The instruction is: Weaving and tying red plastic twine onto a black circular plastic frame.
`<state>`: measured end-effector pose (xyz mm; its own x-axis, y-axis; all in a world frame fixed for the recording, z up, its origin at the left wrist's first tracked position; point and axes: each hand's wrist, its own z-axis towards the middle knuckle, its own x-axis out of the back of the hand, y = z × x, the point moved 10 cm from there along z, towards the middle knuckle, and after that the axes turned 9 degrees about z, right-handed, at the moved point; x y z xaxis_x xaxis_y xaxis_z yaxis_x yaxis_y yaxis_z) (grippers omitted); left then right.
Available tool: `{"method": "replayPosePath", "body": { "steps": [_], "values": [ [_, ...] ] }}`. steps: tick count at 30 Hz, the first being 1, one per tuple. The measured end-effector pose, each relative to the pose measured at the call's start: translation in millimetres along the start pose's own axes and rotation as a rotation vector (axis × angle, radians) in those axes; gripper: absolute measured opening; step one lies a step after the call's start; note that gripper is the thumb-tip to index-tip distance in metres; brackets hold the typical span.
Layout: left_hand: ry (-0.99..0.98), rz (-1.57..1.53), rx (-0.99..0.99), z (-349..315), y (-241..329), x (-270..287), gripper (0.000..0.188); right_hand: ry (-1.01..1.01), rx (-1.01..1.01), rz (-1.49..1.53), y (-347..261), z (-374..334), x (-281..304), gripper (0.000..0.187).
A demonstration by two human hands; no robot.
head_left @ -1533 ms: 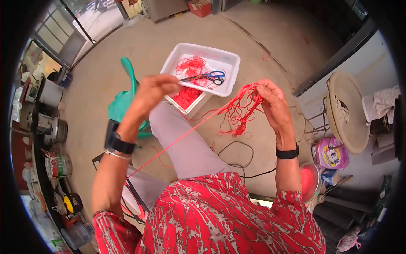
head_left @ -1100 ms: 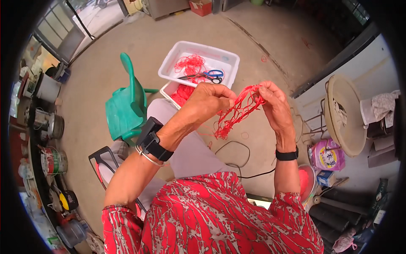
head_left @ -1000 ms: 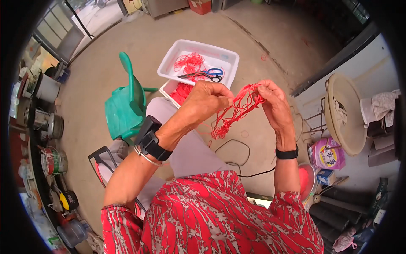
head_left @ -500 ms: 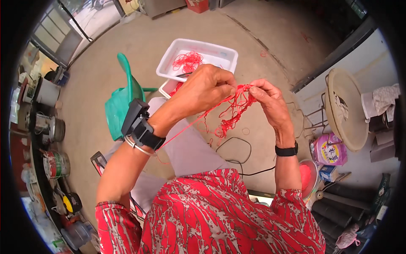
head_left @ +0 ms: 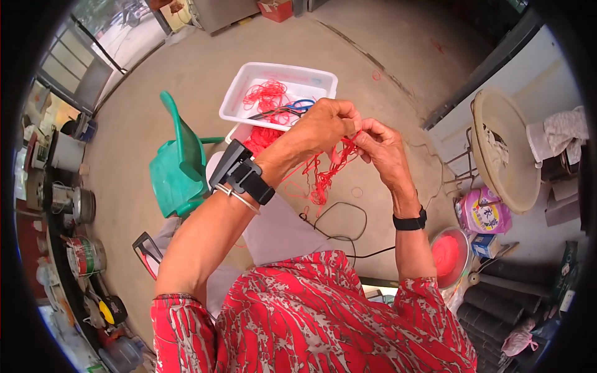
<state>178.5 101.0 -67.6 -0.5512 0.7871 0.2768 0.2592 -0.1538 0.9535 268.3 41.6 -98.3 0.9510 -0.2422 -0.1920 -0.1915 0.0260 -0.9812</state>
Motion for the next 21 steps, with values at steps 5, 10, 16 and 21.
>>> {"method": "replayPosePath", "body": {
  "steps": [5,10,16,21],
  "values": [
    [0.014,0.016,0.148,-1.1,-13.7,-6.4,0.012,0.034,-0.024,-0.013,17.5,-2.3,12.4,0.016],
    [0.060,-0.063,0.041,4.8,-10.1,-9.4,0.011,-0.024,-0.067,0.101,31.1,-6.7,9.5,0.019],
    [0.130,-0.069,0.055,6.1,-9.5,-7.6,0.012,-0.070,-0.096,0.517,32.7,-10.9,0.2,0.025],
    [0.193,0.069,0.014,1.9,4.7,-7.3,0.014,-0.027,-0.061,0.463,43.5,-6.2,13.6,0.029]
  ]
}}
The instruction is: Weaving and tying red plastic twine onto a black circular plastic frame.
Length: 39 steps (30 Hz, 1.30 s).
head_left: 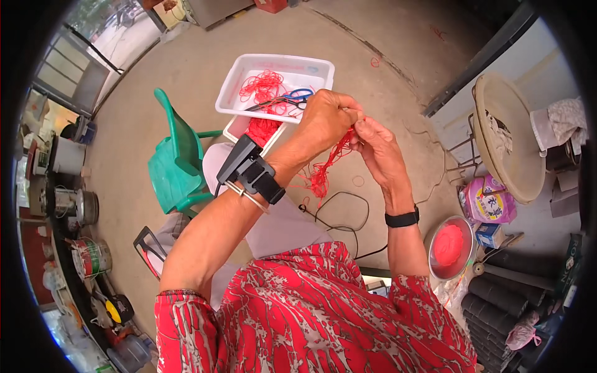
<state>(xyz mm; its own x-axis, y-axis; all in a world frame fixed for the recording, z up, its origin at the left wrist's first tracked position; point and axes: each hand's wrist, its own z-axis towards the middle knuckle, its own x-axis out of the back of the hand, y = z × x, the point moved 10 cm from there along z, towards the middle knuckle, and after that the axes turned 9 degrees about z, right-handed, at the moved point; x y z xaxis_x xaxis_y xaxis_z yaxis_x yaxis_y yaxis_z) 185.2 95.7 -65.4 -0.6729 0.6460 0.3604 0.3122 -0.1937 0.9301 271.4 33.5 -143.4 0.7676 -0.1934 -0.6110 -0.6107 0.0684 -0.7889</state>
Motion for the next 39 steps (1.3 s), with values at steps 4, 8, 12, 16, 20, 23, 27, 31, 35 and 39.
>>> {"method": "replayPosePath", "body": {
  "steps": [4,8,12,16,20,23,27,31,35,39],
  "values": [
    [0.056,0.040,-0.010,1.5,-6.6,10.4,0.016,-0.019,0.020,-0.070,-5.4,3.8,-7.9,0.030],
    [0.079,0.034,-0.092,2.5,1.5,15.8,0.015,-0.017,0.092,-0.235,-22.6,5.2,-13.6,0.029],
    [0.068,0.081,-0.090,2.7,7.7,21.8,0.013,-0.026,0.122,-0.286,-32.6,6.1,-11.6,0.027],
    [-0.084,-0.088,-0.006,-0.1,10.2,16.0,0.010,-0.005,0.131,-0.241,-41.5,9.7,-5.4,0.024],
    [-0.311,-0.256,0.052,-6.9,15.7,9.2,0.013,-0.016,-0.001,-0.005,-44.0,23.1,16.6,0.019],
    [-0.356,-0.415,0.040,-2.2,22.9,16.1,0.016,0.057,-0.016,-0.002,-49.8,26.3,39.3,0.019],
    [-0.172,-0.586,0.035,5.1,25.8,40.4,0.019,0.171,-0.021,-0.019,-40.3,29.8,80.2,0.022],
    [-0.157,-0.758,0.085,9.4,13.6,47.7,0.020,0.358,0.000,-0.122,-32.7,22.1,142.0,0.027],
    [-0.135,-0.729,0.126,9.1,13.0,60.5,0.020,0.430,-0.042,-0.188,-21.9,6.5,193.8,0.030],
    [-0.034,-0.824,0.109,13.3,17.4,84.4,0.022,0.551,-0.054,-0.094,-15.2,-19.7,257.3,0.030]
  ]
}}
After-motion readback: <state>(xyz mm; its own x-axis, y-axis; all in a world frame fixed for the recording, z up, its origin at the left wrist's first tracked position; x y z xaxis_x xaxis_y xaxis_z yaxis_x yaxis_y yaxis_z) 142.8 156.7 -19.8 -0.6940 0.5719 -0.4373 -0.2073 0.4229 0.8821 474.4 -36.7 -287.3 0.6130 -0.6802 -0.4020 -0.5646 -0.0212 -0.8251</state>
